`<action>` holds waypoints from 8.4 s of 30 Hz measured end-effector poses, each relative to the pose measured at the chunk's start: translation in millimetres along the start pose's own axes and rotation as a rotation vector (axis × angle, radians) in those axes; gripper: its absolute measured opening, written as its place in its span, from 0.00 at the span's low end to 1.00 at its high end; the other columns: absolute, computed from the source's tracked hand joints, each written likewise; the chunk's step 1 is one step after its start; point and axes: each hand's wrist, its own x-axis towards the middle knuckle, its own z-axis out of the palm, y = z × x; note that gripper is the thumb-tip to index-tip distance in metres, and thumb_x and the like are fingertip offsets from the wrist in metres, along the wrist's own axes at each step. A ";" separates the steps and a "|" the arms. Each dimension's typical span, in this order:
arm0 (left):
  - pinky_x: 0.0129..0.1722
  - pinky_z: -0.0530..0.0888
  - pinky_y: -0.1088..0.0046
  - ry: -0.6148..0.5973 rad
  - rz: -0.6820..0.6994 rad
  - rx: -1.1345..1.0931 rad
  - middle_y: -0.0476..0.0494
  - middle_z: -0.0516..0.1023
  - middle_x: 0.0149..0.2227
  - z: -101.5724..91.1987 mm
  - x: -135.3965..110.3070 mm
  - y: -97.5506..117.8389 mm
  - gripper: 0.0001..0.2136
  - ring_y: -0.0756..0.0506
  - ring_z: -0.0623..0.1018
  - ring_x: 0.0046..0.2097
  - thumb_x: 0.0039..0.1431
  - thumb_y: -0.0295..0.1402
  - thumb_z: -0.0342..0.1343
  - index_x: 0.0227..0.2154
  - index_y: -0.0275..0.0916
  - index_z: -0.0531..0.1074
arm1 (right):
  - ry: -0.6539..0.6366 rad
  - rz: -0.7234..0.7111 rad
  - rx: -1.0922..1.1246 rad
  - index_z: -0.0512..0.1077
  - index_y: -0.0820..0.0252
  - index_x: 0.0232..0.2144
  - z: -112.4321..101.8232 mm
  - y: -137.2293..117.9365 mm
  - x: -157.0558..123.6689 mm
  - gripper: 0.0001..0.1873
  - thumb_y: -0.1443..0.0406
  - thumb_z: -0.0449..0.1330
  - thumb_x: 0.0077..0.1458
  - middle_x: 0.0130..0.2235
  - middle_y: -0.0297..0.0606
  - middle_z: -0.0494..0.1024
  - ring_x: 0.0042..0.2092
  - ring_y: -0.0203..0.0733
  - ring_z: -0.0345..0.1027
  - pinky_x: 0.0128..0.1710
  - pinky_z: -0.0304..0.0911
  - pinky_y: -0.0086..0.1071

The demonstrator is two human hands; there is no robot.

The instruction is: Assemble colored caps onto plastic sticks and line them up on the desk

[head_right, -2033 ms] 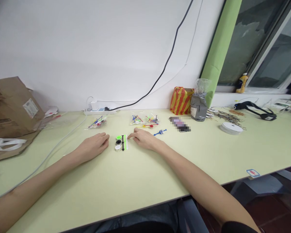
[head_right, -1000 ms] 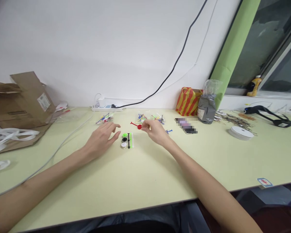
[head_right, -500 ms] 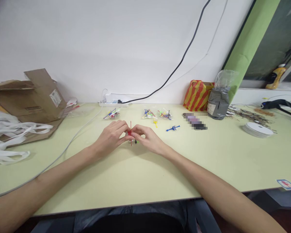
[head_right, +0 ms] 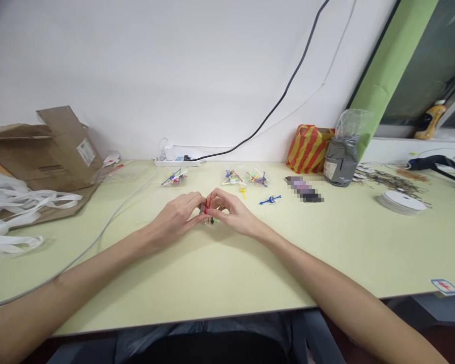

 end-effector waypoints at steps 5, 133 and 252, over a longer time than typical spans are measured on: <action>0.39 0.68 0.67 -0.078 -0.021 -0.102 0.44 0.74 0.38 2.0 -0.8 4.1 0.11 0.44 0.73 0.38 0.71 0.41 0.43 0.38 0.40 0.65 | -0.080 0.062 0.153 0.62 0.56 0.35 -0.2 -2.6 1.2 0.17 0.50 0.60 0.61 0.34 0.35 0.74 0.34 0.37 0.70 0.38 0.66 0.34; 0.32 0.65 0.66 -0.287 -0.408 0.248 0.40 0.77 0.33 5.0 -3.3 -50.0 0.15 0.40 0.76 0.35 0.67 0.45 0.44 0.34 0.42 0.68 | 0.091 0.333 -0.988 0.75 0.58 0.31 -18.2 21.2 6.3 0.08 0.63 0.59 0.61 0.31 0.36 0.79 0.32 0.37 0.68 0.30 0.52 0.29; 0.41 0.69 0.63 0.207 -0.090 0.135 0.43 0.77 0.34 0.7 2.8 6.3 0.12 0.42 0.73 0.41 0.68 0.42 0.50 0.38 0.39 0.71 | 0.351 0.039 -0.008 0.78 0.59 0.33 9.5 2.1 5.7 0.22 0.47 0.60 0.58 0.33 0.40 0.79 0.32 0.40 0.74 0.32 0.71 0.34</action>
